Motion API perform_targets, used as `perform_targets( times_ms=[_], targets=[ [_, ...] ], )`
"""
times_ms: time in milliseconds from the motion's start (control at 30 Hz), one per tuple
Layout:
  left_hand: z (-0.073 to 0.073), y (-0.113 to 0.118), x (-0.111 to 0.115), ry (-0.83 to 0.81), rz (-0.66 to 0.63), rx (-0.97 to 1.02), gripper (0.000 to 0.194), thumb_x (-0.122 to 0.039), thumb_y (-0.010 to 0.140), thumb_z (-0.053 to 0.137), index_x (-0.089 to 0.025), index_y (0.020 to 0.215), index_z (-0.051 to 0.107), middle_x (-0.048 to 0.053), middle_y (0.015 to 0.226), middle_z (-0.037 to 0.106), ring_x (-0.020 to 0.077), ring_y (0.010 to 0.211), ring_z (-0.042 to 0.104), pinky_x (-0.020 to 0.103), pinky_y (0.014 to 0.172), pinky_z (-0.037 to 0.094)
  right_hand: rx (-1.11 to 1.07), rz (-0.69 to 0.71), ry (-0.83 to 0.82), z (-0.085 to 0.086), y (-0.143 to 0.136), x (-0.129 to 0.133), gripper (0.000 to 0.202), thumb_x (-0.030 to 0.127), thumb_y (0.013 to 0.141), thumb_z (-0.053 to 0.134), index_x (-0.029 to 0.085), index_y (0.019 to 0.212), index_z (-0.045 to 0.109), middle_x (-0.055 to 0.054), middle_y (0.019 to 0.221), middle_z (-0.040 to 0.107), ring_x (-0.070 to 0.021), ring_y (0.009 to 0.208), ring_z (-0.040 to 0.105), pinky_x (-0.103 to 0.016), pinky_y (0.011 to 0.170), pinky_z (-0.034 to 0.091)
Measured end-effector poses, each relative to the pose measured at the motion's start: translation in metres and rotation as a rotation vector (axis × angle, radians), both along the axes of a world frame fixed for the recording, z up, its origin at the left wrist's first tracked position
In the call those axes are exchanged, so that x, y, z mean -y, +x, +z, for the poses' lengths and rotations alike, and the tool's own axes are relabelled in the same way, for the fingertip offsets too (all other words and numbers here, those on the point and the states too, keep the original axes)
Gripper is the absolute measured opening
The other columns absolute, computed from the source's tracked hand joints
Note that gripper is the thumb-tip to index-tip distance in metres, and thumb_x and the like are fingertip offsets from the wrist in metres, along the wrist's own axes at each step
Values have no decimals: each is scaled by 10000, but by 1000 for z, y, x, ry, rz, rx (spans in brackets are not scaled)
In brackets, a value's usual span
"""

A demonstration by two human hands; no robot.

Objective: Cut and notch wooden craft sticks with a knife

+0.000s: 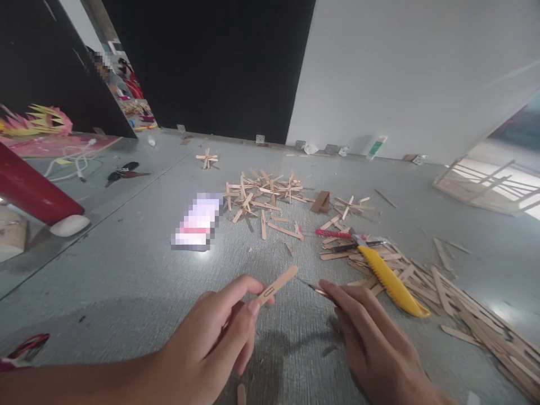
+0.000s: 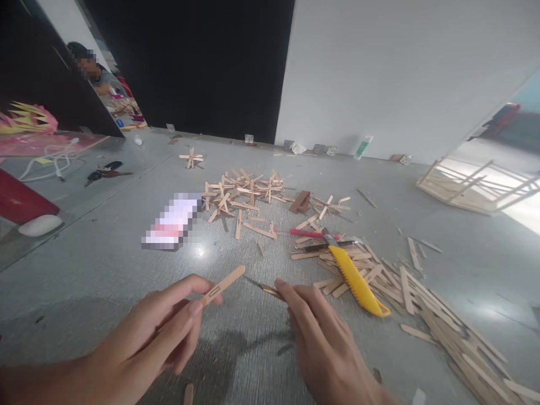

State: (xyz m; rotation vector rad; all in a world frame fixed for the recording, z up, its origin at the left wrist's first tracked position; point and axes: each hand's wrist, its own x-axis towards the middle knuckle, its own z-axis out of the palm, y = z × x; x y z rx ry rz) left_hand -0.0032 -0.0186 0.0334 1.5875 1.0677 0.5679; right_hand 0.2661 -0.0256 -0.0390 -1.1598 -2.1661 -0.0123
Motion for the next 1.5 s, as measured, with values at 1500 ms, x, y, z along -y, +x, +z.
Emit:
perform_targets(
  times_ms=[1500],
  targets=[
    [-17,1,-15,-331,-228,-358,434,-573,1078,243,-238,924,472,-104,462,435,109,327,370,192,381,320,355,175,64,25,-20,15,388,118,1074,297,7,1366,527,-38,720,675,-172,562,644,-297,501,525]
  ],
)
